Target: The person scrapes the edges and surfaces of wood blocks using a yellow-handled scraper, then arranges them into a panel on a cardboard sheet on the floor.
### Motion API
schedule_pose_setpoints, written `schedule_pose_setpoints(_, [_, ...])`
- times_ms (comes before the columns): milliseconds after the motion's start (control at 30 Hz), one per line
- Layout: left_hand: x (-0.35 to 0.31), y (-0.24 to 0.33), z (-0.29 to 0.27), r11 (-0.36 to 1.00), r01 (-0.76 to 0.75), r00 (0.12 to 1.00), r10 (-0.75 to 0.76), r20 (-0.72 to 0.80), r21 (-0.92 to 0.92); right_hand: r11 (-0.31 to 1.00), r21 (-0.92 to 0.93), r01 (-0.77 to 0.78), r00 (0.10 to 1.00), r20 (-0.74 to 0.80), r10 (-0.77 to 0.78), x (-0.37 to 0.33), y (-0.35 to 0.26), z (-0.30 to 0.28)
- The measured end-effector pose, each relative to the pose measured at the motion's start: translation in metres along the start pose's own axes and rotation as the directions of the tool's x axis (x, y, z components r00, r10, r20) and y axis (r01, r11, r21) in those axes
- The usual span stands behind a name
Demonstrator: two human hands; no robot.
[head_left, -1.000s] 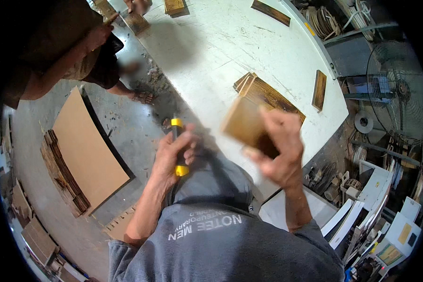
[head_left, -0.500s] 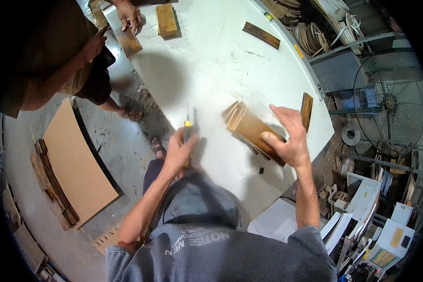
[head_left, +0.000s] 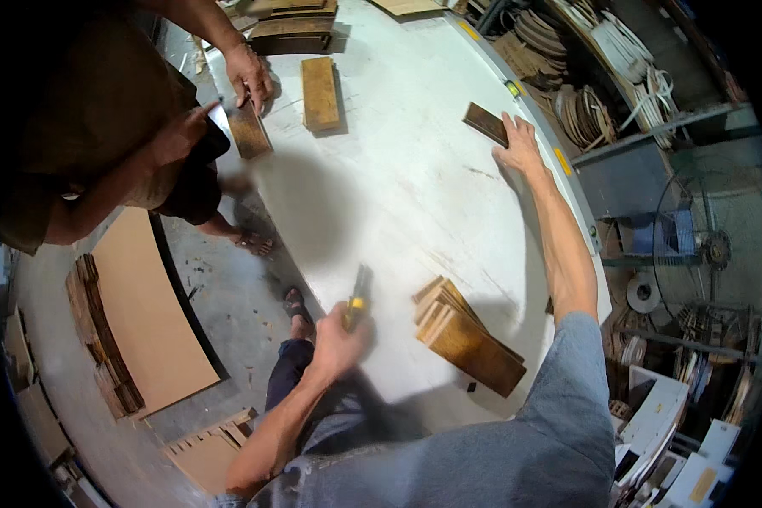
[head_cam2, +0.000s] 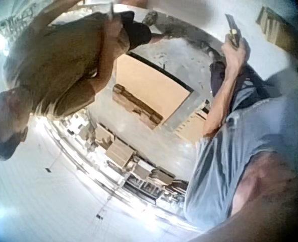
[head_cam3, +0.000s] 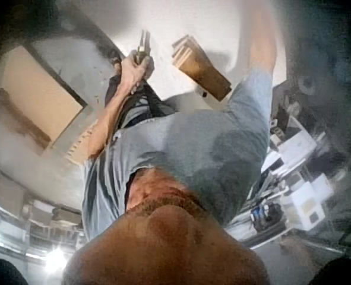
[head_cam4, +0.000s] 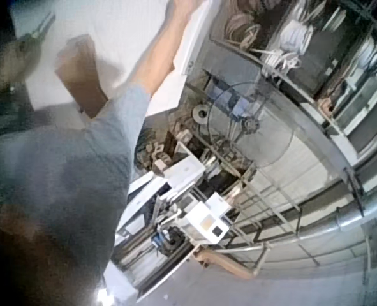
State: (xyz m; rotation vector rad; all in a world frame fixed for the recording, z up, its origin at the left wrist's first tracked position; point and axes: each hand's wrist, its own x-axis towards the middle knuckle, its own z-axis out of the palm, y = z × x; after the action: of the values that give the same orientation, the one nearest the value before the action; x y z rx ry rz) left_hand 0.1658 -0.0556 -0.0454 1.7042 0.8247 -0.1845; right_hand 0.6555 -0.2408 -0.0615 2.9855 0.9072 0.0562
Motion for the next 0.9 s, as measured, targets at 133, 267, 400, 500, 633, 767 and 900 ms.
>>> schedule_pose_setpoints(133, [0.0,0.0,-0.001,1.0,-0.01,1.0,0.01,-0.023,0.01,0.973,0.157,-0.166,0.961,0.248,0.124,0.024,0.0,0.01])
schedule_pose_setpoints(267, [0.001,0.002,0.004,0.999,-0.054,0.999,0.054,0.006,0.004,0.753,0.547,-0.365,0.919,0.343,0.196,0.004,0.017,0.003])
schedule_pose_setpoints(400, [0.006,-0.023,0.004,0.982,-0.186,0.982,0.185,-0.041,-0.018,-0.342,0.886,-0.312,0.934,0.351,0.059,-0.055,-0.05,-0.066])
schedule_pose_setpoints(500, [0.006,-0.023,0.008,0.985,-0.134,0.991,0.134,0.001,-0.113,-0.62,0.732,-0.284,0.954,0.277,-0.11,-0.091,-0.046,-0.091])
schedule_pose_setpoints(633, [0.01,-0.033,0.007,0.972,-0.234,0.972,0.233,-0.026,-0.031,-0.805,0.515,-0.296,0.955,0.182,-0.235,-0.136,-0.075,-0.133])
schedule_pose_setpoints(767, [-0.001,-0.017,0.003,0.982,-0.168,0.986,0.168,-0.004,-0.082,-0.865,0.399,-0.303,0.952,0.076,-0.298,-0.178,-0.102,-0.161])
schedule_pose_setpoints(900, [-0.004,-0.017,0.001,0.981,-0.126,0.99,0.133,0.036,-0.145,-0.894,0.367,-0.256,0.954,-0.055,-0.295,-0.212,-0.123,-0.174])
